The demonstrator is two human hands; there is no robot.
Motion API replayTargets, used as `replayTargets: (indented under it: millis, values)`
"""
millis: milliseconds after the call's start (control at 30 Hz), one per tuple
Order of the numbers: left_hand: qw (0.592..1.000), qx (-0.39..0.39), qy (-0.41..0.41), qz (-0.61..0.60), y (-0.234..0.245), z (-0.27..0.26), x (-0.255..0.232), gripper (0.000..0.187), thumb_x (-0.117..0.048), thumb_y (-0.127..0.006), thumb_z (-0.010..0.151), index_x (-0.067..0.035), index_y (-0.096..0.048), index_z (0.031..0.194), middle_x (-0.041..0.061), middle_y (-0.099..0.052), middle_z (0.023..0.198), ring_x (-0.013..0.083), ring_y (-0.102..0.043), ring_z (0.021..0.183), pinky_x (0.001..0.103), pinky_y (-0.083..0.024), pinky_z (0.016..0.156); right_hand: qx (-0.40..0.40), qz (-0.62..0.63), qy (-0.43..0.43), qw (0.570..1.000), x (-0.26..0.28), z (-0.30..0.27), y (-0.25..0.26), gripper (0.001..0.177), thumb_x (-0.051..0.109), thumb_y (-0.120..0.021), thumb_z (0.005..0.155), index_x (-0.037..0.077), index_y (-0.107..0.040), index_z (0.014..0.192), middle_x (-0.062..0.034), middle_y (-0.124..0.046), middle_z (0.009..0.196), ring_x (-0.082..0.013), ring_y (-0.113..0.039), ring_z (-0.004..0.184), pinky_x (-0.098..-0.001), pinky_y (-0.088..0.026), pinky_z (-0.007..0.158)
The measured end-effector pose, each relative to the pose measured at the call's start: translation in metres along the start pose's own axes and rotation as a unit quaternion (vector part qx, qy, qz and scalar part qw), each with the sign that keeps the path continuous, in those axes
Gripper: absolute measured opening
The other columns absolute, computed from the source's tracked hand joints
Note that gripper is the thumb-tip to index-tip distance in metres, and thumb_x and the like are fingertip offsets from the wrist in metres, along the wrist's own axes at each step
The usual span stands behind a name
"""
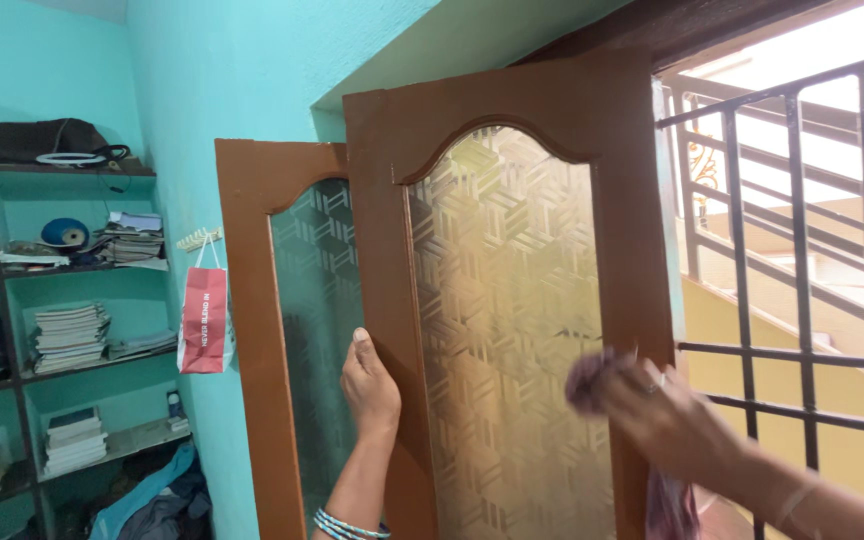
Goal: The person wipes the metal security bars and the wooden frame of a window using a pink cloth. They repeatedly dip the cloth into a green plastic cup of water to keep it damp while cleaning the bars and the frame edges.
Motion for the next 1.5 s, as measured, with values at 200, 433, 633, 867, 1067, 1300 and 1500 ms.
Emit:
replayTargets:
  millis: [200, 433, 633, 867, 1067, 1300, 1500]
  values:
    - [0.999, 0.032, 0.042, 0.007, -0.007, 0.012, 0.025, 0.064, -0.050, -0.031, 0.106, 0.003, -0.065, 0.118, 0.021, -0.071, 0.106, 0.0382, -0.066, 0.103, 0.045, -0.048, 0.094, 0.197, 0.410, -0.097, 0.885, 0.029, -0.042, -0.018, 0.024, 0.012, -0.072, 0.080, 0.010, -0.077, 0.104, -0.0027, -0.080, 0.103, -0.0197, -0.073, 0.100, -0.0358, -0.059, 0.085]
    - [0.933, -0.125, -0.306, 0.139, 0.015, -0.049, -0.073, 0.045, -0.035, -0.050, 0.104, 0.003, -0.062, 0.125, 0.025, -0.059, 0.130, 0.0384, -0.049, 0.127, 0.051, -0.031, 0.103, 0.293, 0.503, -0.368, 0.725, -0.060, 0.022, -0.018, 0.024, 0.007, -0.058, 0.091, 0.017, -0.079, 0.097, -0.0039, -0.081, 0.083, -0.0157, -0.080, 0.065, -0.0320, -0.056, 0.046]
    - [0.947, 0.311, -0.040, -0.067, -0.045, -0.132, -0.093, 0.044, -0.041, -0.062, 0.096, -0.007, -0.066, 0.124, 0.009, -0.068, 0.102, 0.0156, -0.060, 0.088, 0.032, -0.051, 0.081, -0.019, 0.684, -0.397, 0.611, -0.108, 0.098, 0.023, 0.024, 0.004, -0.047, 0.096, -0.003, -0.069, 0.091, -0.0158, -0.074, 0.075, -0.0218, -0.072, 0.053, -0.0269, -0.046, 0.034]
    - [0.907, 0.405, 0.093, -0.068, -0.053, -0.135, -0.072, 0.043, -0.018, -0.079, 0.080, -0.008, -0.070, 0.120, -0.001, -0.077, 0.094, 0.0069, -0.068, 0.082, 0.026, -0.054, 0.078, -0.139, 0.719, -0.344, 0.588, -0.148, 0.122, 0.044, 0.022, 0.009, -0.045, 0.103, 0.000, -0.065, 0.108, -0.0095, -0.064, 0.078, -0.0226, -0.078, 0.073, -0.0251, -0.053, 0.047]
    - [0.959, 0.225, 0.037, -0.169, -0.044, -0.043, -0.057, 0.020, -0.005, -0.074, 0.091, 0.004, -0.071, 0.108, 0.004, -0.067, 0.081, 0.0152, -0.055, 0.070, 0.030, -0.043, 0.062, -0.129, 0.550, -0.305, 0.766, -0.117, 0.128, 0.049, 0.046, 0.001, -0.061, 0.079, 0.000, -0.059, 0.125, -0.0147, -0.072, 0.113, -0.0280, -0.070, 0.109, -0.0387, -0.056, 0.087]
    - [0.899, 0.326, -0.025, -0.292, -0.064, -0.025, -0.124, 0.033, -0.009, -0.061, 0.095, -0.001, -0.062, 0.127, 0.005, -0.070, 0.114, 0.0140, -0.066, 0.105, 0.030, -0.052, 0.096, -0.172, 0.459, -0.219, 0.843, -0.042, 0.164, 0.045, 0.037, 0.012, -0.070, 0.088, 0.006, -0.057, 0.122, -0.0157, -0.067, 0.116, -0.0262, -0.070, 0.104, -0.0414, -0.058, 0.088]
    - [0.983, -0.003, -0.179, 0.043, 0.006, 0.012, -0.106, 0.043, -0.023, -0.065, 0.092, -0.002, -0.061, 0.129, 0.016, -0.059, 0.128, 0.0292, -0.055, 0.119, 0.043, -0.041, 0.099, -0.378, 0.247, -0.241, 0.859, -0.132, 0.179, 0.079, 0.038, 0.013, -0.079, 0.090, 0.004, -0.054, 0.117, -0.0162, -0.057, 0.112, -0.0314, -0.068, 0.093, -0.0388, -0.058, 0.075]
Point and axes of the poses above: each hand's wrist, its own z-axis towards the middle knuckle, its own y-axis out of the back of the hand, x = y × z, the point moved 8 cm from there along z, towards the middle knuckle
